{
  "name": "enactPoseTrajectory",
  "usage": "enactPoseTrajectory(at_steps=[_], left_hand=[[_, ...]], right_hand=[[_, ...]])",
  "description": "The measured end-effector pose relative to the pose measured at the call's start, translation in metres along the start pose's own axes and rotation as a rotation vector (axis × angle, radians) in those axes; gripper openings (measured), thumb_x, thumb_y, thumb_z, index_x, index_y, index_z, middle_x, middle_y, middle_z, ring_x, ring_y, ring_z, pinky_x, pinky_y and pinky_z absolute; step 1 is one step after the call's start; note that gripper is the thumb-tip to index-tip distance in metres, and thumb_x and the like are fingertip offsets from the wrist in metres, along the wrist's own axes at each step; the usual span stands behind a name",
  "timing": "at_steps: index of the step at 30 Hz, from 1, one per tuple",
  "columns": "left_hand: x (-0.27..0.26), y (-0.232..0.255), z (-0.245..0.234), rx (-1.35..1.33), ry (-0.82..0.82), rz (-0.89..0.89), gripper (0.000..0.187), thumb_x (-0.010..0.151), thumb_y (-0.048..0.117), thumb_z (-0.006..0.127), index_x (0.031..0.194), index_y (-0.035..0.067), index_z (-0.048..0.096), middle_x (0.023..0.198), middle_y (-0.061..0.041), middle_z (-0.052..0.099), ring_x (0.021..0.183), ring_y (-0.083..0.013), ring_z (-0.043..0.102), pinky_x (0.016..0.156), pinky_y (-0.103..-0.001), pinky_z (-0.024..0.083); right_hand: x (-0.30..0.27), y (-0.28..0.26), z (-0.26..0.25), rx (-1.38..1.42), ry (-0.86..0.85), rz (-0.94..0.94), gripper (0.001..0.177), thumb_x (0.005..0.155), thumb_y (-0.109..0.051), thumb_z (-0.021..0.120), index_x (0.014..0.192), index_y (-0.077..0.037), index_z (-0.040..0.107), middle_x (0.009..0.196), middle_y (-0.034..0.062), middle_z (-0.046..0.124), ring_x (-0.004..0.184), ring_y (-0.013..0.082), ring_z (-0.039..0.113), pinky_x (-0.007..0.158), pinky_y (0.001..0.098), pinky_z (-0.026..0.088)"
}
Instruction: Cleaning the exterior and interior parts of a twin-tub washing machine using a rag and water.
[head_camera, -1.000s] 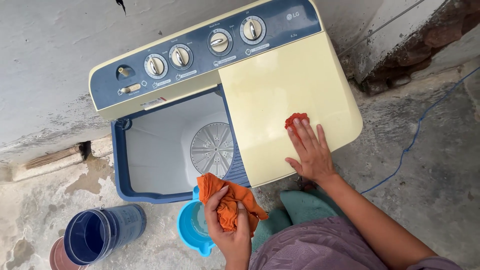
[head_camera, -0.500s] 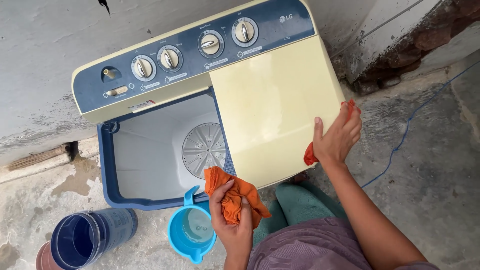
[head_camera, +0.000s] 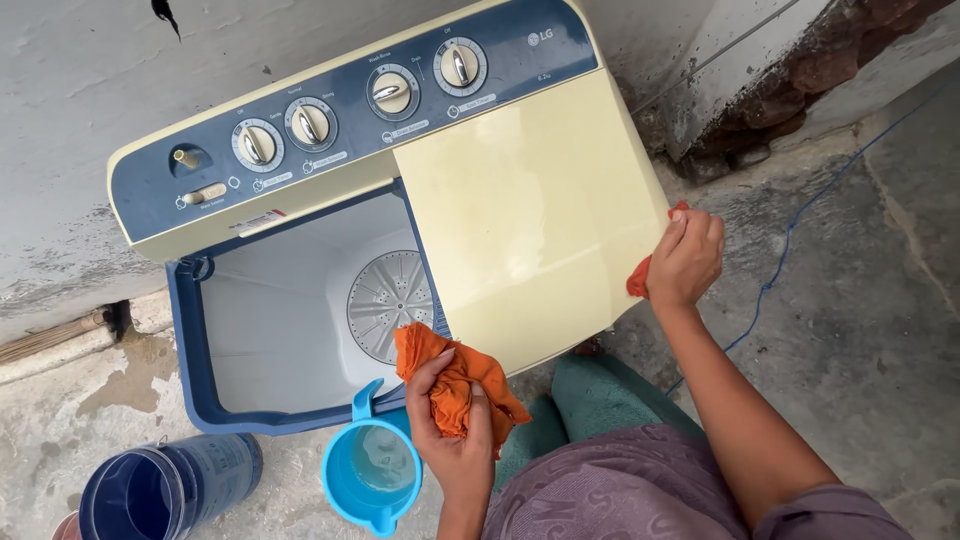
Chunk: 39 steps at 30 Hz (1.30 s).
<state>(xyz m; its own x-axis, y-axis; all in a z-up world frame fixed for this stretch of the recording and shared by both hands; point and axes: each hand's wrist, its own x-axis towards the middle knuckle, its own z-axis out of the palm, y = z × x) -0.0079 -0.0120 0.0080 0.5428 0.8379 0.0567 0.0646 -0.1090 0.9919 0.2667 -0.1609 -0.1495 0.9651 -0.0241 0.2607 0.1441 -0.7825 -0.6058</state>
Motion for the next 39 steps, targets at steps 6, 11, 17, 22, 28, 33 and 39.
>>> enactPoseTrajectory(at_steps=[6,11,17,22,28,33,39], left_hand=[[0.0,-0.001,0.005,0.001,-0.007,0.04,0.041,0.089,-0.007,0.061,0.129,-0.002,0.055,0.129,-0.015,0.06,0.116,-0.022,0.066,0.1,-0.034,0.057],[-0.002,0.001,0.004,-0.002,-0.001,0.013,0.04,0.09,-0.006,0.061,0.129,-0.002,0.055,0.129,-0.014,0.06,0.115,-0.0219,0.065,0.098,-0.034,0.056],[-0.006,0.001,0.002,0.021,0.015,0.058,0.04,0.09,-0.005,0.061,0.129,-0.002,0.056,0.13,-0.014,0.06,0.118,-0.0225,0.065,0.101,-0.034,0.055],[-0.008,-0.003,0.004,0.075,-0.001,0.035,0.04,0.089,-0.006,0.062,0.129,-0.002,0.056,0.129,-0.015,0.06,0.117,-0.0227,0.063,0.101,-0.034,0.054],[-0.009,0.002,0.005,0.076,-0.025,0.084,0.04,0.09,-0.005,0.062,0.129,-0.001,0.057,0.13,-0.015,0.06,0.118,-0.022,0.063,0.101,-0.034,0.053],[-0.013,0.001,0.0,0.101,-0.001,0.115,0.039,0.09,-0.006,0.063,0.129,-0.002,0.058,0.129,-0.015,0.061,0.118,-0.0224,0.064,0.103,-0.034,0.052],[-0.017,-0.002,-0.005,-0.012,0.011,0.012,0.04,0.09,-0.004,0.061,0.129,0.0,0.054,0.13,-0.014,0.06,0.116,-0.0211,0.067,0.099,-0.033,0.058]], right_hand=[[-0.029,-0.05,-0.028,-0.306,0.326,-0.407,0.038,0.102,-0.03,0.052,0.125,0.0,0.058,0.12,0.0188,0.055,0.111,0.0356,0.053,0.092,0.0451,0.045],[0.0,0.004,-0.008,-0.023,0.026,0.007,0.022,0.113,-0.022,0.05,0.121,-0.004,0.059,0.121,0.0128,0.058,0.116,0.0319,0.054,0.099,0.0485,0.046],[-0.05,0.002,-0.049,0.029,0.053,-0.343,0.015,0.107,-0.009,0.059,0.12,-0.005,0.065,0.123,0.0113,0.058,0.117,0.0323,0.053,0.1,0.0467,0.046],[-0.083,0.008,-0.061,0.122,-0.128,-0.565,0.024,0.092,-0.006,0.075,0.117,-0.007,0.074,0.115,0.0089,0.06,0.105,0.029,0.06,0.09,0.0408,0.054],[-0.083,-0.002,-0.058,0.141,-0.056,-0.538,0.024,0.091,-0.003,0.076,0.114,-0.007,0.076,0.11,0.0112,0.06,0.1,0.0287,0.061,0.079,0.0384,0.055],[-0.075,-0.003,-0.062,0.07,-0.011,-0.481,0.022,0.093,-0.003,0.078,0.114,-0.007,0.076,0.107,0.0106,0.059,0.097,0.0289,0.061,0.079,0.0392,0.054],[-0.077,-0.005,-0.065,0.093,-0.005,-0.475,0.021,0.091,-0.001,0.077,0.111,-0.007,0.076,0.107,0.0109,0.059,0.092,0.0273,0.06,0.076,0.0388,0.053]])
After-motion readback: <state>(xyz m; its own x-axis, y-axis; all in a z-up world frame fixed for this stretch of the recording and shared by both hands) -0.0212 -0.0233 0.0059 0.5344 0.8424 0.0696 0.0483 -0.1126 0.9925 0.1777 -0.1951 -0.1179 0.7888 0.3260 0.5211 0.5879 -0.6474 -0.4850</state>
